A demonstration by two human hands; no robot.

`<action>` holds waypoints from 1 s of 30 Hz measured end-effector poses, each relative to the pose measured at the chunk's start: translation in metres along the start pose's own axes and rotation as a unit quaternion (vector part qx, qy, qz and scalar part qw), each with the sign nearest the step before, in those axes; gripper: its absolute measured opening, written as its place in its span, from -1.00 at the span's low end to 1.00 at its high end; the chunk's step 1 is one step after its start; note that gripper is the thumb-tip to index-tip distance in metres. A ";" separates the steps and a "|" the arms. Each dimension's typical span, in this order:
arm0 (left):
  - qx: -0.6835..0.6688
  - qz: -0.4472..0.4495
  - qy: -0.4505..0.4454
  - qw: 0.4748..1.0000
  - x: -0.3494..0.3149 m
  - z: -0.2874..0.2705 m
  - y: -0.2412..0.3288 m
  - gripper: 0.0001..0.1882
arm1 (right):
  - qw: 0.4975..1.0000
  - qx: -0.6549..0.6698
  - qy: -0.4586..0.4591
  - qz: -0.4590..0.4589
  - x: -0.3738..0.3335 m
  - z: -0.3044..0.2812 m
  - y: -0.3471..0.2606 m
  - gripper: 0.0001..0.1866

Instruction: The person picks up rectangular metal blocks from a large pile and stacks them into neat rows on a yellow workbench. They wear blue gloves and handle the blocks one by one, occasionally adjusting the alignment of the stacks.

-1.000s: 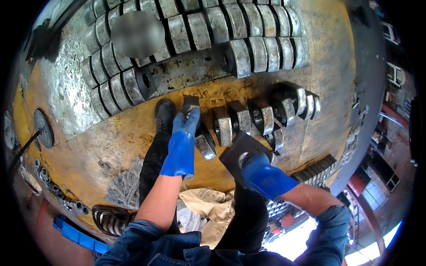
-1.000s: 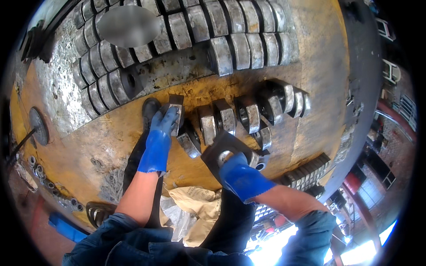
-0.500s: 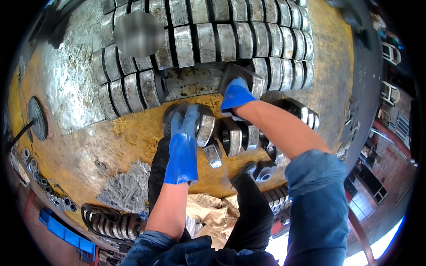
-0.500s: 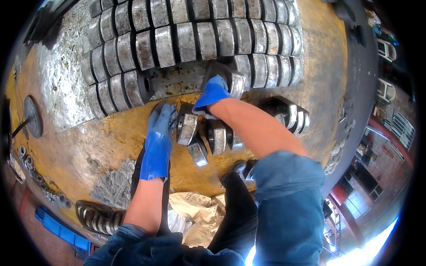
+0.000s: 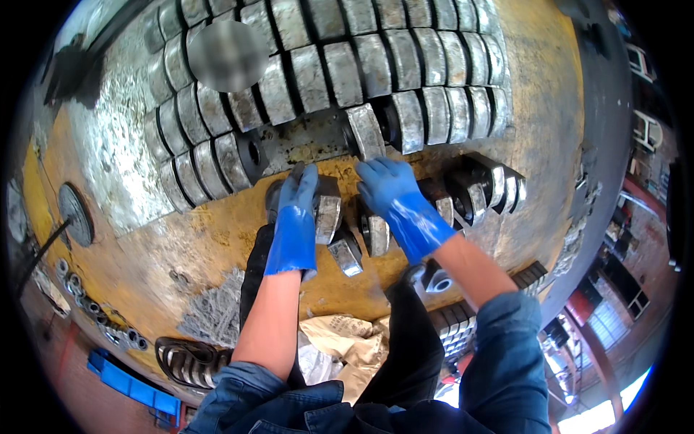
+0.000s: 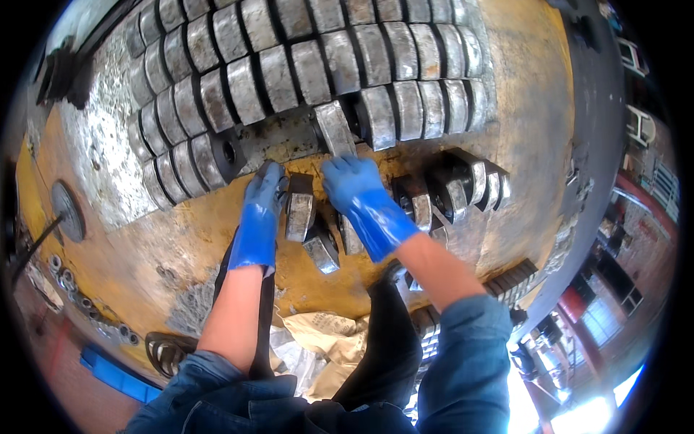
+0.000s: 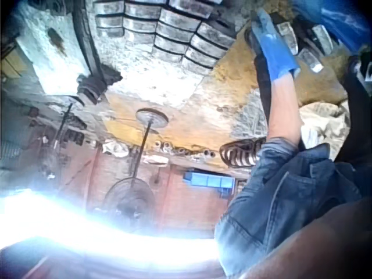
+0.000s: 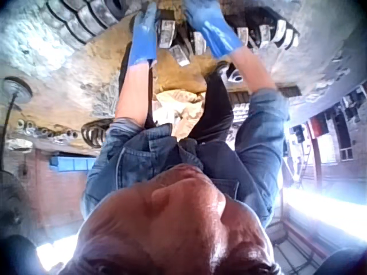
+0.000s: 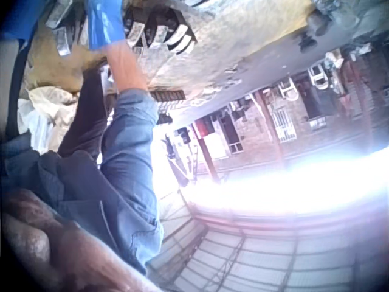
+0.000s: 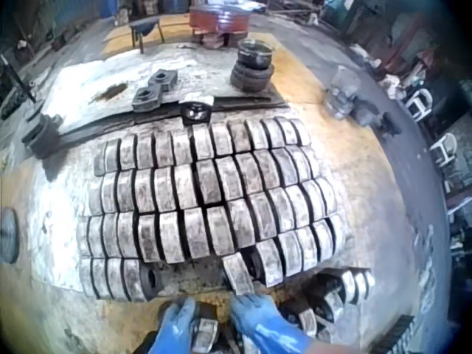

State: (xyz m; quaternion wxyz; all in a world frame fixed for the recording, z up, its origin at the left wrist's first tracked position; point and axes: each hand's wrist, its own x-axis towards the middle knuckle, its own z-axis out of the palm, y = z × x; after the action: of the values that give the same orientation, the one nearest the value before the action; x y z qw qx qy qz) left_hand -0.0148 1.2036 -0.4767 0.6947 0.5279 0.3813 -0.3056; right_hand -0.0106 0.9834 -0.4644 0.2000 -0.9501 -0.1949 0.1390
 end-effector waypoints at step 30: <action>0.089 -0.038 -0.023 0.995 0.066 0.121 -0.037 -0.30 | 0.700 0.481 0.135 0.511 -0.450 0.135 0.177 -0.25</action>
State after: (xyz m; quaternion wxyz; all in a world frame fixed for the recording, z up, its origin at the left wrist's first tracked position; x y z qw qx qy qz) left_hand 0.0142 1.0757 -0.5336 0.6412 0.5657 0.3566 -0.3764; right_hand -0.3994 0.6867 -0.5768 0.5527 -0.6866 0.4427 0.1648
